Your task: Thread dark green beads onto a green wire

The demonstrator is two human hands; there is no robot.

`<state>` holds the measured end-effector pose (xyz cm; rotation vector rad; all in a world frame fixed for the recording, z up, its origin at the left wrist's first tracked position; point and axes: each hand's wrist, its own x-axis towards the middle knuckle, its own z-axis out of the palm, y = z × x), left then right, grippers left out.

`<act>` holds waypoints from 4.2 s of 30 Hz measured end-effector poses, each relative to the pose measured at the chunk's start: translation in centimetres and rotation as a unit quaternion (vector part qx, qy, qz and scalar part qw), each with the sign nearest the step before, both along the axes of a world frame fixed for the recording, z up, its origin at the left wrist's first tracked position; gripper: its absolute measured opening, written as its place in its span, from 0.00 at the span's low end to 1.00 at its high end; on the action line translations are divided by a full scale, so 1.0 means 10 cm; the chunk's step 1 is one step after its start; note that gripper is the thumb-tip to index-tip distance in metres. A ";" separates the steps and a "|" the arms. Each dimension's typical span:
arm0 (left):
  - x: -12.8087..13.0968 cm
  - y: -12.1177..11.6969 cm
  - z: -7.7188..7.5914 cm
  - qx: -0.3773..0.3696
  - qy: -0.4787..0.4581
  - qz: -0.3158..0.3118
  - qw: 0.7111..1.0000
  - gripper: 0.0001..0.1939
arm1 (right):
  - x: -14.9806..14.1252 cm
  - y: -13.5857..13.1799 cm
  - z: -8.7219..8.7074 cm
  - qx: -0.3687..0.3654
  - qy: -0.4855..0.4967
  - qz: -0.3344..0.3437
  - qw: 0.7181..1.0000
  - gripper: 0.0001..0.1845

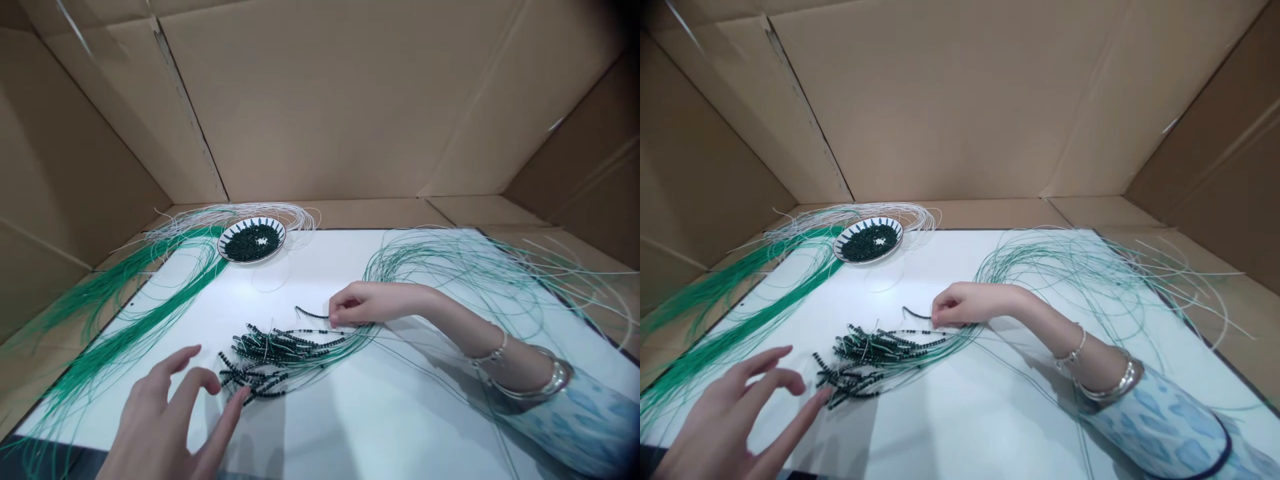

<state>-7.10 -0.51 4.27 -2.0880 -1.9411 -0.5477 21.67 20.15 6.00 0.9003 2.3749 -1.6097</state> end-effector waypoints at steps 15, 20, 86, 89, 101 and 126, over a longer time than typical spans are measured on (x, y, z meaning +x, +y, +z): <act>1.34 1.01 -0.12 -0.146 0.004 -0.189 0.971 0.11 | 0.15 -0.06 0.26 0.056 -0.066 0.030 0.996 0.13; 1.25 1.05 -0.19 -0.166 -0.036 -0.194 0.966 0.08 | 0.11 -0.07 0.15 0.063 -0.077 0.047 0.994 0.15; 0.28 0.77 0.00 -0.214 -0.170 -0.256 0.927 0.08 | -0.29 -0.29 0.04 0.047 -0.047 -0.012 0.998 0.15; 0.28 0.75 0.02 -0.208 -0.176 -0.255 0.928 0.08 | -0.28 -0.26 -0.01 0.033 -0.046 -0.003 0.998 0.15; 0.31 0.79 0.13 -0.177 -0.219 -0.281 0.917 0.07 | -0.17 -0.15 0.01 -0.024 0.086 -0.057 0.994 0.14; 0.18 0.80 0.00 -0.179 -0.141 -0.225 0.947 0.10 | -0.31 -0.27 0.07 0.137 0.077 -0.077 0.985 0.20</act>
